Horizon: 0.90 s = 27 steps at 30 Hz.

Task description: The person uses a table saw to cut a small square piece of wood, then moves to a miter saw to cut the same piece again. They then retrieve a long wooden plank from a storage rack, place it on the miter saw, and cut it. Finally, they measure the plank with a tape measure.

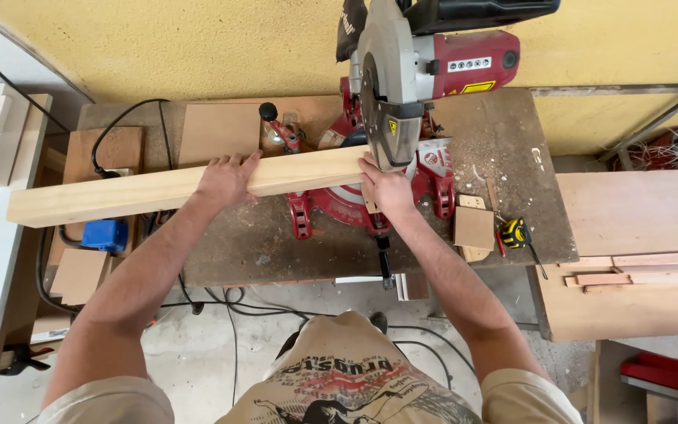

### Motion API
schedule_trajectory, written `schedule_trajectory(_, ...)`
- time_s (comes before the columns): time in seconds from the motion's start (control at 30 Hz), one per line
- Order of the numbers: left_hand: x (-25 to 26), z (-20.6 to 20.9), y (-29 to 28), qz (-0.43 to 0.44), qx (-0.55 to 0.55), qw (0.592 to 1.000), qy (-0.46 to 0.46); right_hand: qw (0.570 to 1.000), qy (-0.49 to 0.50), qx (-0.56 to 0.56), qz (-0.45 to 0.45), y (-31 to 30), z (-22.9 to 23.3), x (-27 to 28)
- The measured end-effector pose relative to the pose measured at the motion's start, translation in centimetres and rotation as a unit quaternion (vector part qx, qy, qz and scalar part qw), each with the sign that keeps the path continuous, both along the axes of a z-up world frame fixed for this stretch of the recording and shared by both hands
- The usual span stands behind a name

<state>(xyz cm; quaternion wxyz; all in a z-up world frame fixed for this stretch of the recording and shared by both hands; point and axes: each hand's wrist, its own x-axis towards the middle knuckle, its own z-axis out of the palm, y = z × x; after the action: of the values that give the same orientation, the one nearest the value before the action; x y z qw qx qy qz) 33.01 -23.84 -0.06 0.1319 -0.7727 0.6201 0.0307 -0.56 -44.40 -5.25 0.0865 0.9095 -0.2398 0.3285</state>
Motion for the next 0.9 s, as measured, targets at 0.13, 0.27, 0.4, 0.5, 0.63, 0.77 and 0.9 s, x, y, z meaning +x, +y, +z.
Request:
schedule_trajectory(0.13, -2.0, 0.9, -0.3, -0.032, -0.055, 0.998, -0.032, 0.999, 0.013, -0.008, -0.033, 0.0, -0.5, 0.2)
schedule_trajectory(0.27, -9.1, 2.7, -3.3, -0.198, -0.215, 0.953, 0.083, 0.999, 0.022, 0.023, -0.043, 1.3, 1.2, 0.4)
schedule_trajectory(0.4, -11.9, -2.7, -9.3, -0.184, -0.297, 0.935, 0.055, 0.996, 0.041, 0.042, -0.066, 1.9, 1.1, 0.6)
schedule_trajectory(0.5, -12.7, -4.0, -10.9, -0.116, -0.294, 0.947, 0.06, 0.993, 0.04, 0.046, -0.096, 2.2, 0.1, 0.5)
schedule_trajectory(0.63, -14.5, -0.2, -10.5, -0.054, -0.261, 0.962, 0.056, 0.991, 0.025, 0.051, -0.121, 1.5, -1.2, 0.5)
schedule_trajectory(0.77, -13.4, -2.5, -12.1, -0.065, -0.227, 0.97, 0.054, 0.991, 0.039, 0.098, -0.083, 0.4, -0.7, -0.2)
schedule_trajectory(0.9, -13.4, -3.3, -12.8, -0.052, -0.16, 0.984, 0.061, 0.96, 0.168, 0.226, -0.001, -1.8, 6.4, -5.1)
